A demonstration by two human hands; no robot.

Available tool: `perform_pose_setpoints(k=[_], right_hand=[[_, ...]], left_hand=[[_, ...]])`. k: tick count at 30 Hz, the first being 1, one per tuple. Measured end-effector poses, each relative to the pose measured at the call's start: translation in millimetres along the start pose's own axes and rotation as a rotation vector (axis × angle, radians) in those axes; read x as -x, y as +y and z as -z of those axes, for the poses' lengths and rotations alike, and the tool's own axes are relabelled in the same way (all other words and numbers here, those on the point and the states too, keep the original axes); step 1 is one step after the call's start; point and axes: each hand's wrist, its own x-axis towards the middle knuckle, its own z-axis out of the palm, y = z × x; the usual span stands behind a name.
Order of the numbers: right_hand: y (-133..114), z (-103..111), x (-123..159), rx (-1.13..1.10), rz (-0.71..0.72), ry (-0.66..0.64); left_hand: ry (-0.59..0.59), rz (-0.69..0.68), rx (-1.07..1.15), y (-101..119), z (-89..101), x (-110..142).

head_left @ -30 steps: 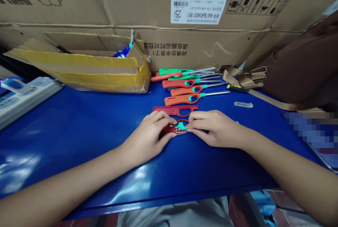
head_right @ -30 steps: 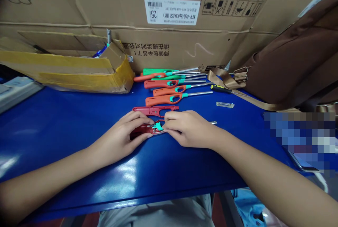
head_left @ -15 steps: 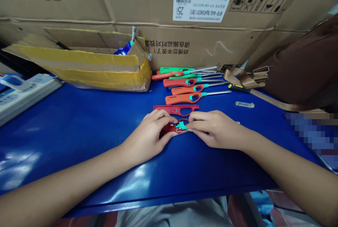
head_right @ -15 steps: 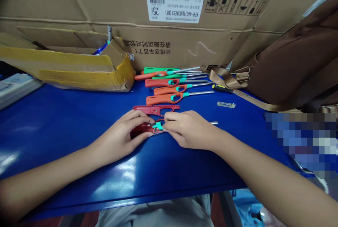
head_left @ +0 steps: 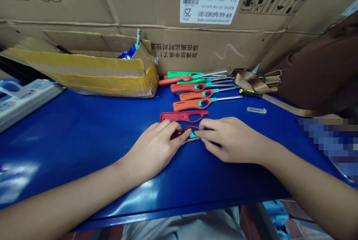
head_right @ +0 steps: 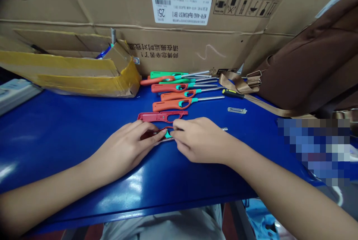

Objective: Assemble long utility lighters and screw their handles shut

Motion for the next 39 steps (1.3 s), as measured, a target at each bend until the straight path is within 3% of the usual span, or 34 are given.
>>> perform_pose_setpoints(k=[4,10,13,19,22,26,35,39], right_hand=[[12.2,6.1,4.2,-0.243,-0.05,0.126],[6.1,-7.0,-3.4,-0.216,0.013,-0.018],[2.4,-14.6,-7.7,-0.258,-0.016,0.005],[12.1,-13.6,-11.4,-0.701,-0.274,0.189],[20.7,-10.8,-11.5,-0.964,-0.429,0.117],[28.0,-10.7,-11.0,-1.185,-0.467,0.052],[25.8,-7.8,-6.6,-0.808,-0.307,-0.045],[32.1,-3.4,-3.8,-0.702,-0.324,0.007]], left_hand=[[-0.009,-0.011,-0.001,-0.6,-0.7,0.1],[0.017,0.051,0.186,-5.0,-4.0,1.5],[0.058,0.074,0.291,-7.1,-5.6,2.0],[0.089,0.092,0.363,-8.0,-6.6,0.6],[0.091,0.089,0.342,-7.8,-5.6,0.8],[0.063,0.083,0.331,-7.5,-2.8,1.0],[0.058,0.043,0.304,-9.9,-3.8,1.9],[0.056,0.036,0.297,-11.4,-4.9,2.5]])
